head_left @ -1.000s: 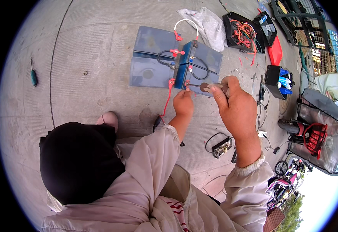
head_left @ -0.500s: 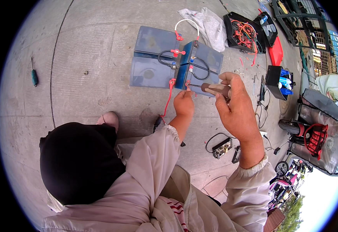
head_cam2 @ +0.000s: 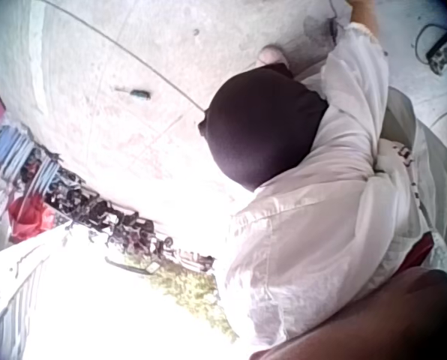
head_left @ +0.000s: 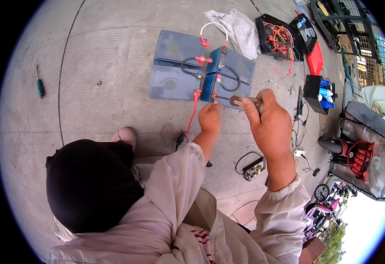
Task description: The person uses a screwdriver to tighten connections on a battery pack, then uses a multimeter to test the voltage. The person is sitting on the floor in a workshop area.
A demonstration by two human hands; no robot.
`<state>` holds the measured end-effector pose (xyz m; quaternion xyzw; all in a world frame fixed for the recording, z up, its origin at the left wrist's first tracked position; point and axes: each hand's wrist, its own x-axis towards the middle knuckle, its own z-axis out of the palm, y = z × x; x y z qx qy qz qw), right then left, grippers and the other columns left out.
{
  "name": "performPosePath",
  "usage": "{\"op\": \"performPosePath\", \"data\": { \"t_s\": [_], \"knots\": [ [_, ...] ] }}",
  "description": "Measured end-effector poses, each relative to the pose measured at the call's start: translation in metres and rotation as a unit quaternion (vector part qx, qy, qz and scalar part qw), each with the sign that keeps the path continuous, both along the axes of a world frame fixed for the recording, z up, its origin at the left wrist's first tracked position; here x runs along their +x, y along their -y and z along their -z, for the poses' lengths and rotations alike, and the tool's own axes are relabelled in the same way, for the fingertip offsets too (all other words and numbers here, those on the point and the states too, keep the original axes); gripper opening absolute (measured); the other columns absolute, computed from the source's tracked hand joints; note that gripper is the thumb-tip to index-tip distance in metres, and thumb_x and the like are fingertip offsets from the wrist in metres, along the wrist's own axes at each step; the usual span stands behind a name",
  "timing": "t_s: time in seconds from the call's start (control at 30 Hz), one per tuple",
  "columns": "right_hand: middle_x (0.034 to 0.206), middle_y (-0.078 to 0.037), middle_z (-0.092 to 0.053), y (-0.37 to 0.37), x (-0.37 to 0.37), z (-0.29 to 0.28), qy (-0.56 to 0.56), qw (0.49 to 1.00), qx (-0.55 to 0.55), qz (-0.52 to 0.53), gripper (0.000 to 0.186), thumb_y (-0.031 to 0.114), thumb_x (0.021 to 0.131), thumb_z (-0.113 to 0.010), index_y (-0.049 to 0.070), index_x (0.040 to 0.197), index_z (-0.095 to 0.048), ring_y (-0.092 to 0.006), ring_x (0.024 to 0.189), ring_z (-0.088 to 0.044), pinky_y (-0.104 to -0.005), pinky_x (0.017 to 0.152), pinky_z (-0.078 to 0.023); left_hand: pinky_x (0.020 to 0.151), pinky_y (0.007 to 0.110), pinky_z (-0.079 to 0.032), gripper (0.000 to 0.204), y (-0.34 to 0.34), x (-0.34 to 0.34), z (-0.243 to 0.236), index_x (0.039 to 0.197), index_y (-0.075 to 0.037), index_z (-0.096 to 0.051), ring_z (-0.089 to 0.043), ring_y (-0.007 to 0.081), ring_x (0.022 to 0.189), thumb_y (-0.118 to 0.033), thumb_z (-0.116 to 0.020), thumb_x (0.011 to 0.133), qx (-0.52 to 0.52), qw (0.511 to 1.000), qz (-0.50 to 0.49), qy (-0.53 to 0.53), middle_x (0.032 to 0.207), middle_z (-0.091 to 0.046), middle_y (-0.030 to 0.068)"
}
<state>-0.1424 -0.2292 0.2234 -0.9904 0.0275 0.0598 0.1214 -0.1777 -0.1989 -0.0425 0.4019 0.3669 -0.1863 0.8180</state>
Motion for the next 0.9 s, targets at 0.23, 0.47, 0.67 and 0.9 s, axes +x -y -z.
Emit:
{"op": "performPosePath", "data": {
  "t_s": [0.23,0.47,0.67,0.9],
  "knots": [
    [0.081,-0.016,-0.069,-0.001,-0.003,0.0,0.019,1.0,-0.008,-0.007,0.037,0.034,0.093,-0.072,0.004,0.097,-0.051,-0.0374,0.073,-0.07,-0.0454,0.061,-0.054,0.065,0.027,-0.042,0.031,-0.001,0.001,-0.009,0.091,0.001,-0.076,-0.05,0.0089,0.066,-0.026,-0.063,0.101,0.003,1.0,0.0,-0.011,0.072,-0.062,-0.0017],
    [0.076,-0.013,-0.069,0.003,-0.002,0.008,0.085,0.995,0.025,-0.041,0.036,0.034,0.094,-0.071,0.003,0.099,-0.053,-0.0356,0.07,-0.07,-0.0436,0.059,-0.054,0.062,0.026,-0.039,0.031,-0.001,0.001,-0.001,0.088,-0.001,-0.075,-0.047,0.0079,0.066,-0.027,-0.063,0.101,0.019,1.0,-0.003,-0.005,0.071,-0.059,-0.0023],
    [0.086,-0.013,-0.071,-0.01,0.01,-0.012,-0.112,0.981,-0.135,0.079,0.031,0.026,0.095,-0.068,0.003,0.11,-0.052,-0.0356,0.082,-0.071,-0.0443,0.067,-0.055,0.057,0.024,-0.033,0.03,0.0,0.003,-0.007,0.085,-0.003,-0.072,-0.042,0.0062,0.062,-0.026,-0.064,0.102,0.016,1.0,-0.013,-0.006,0.068,-0.053,-0.0049],
    [0.074,-0.013,-0.071,0.002,0.0,-0.003,-0.006,0.999,-0.049,-0.021,0.039,0.04,0.097,-0.067,0.004,0.099,-0.052,-0.0371,0.071,-0.071,-0.0444,0.06,-0.054,0.055,0.024,-0.032,0.03,0.0,0.003,-0.011,0.084,-0.003,-0.072,-0.041,0.0062,0.06,-0.026,-0.064,0.101,0.004,1.0,-0.018,-0.017,0.068,-0.051,-0.0048]
  ]
}}
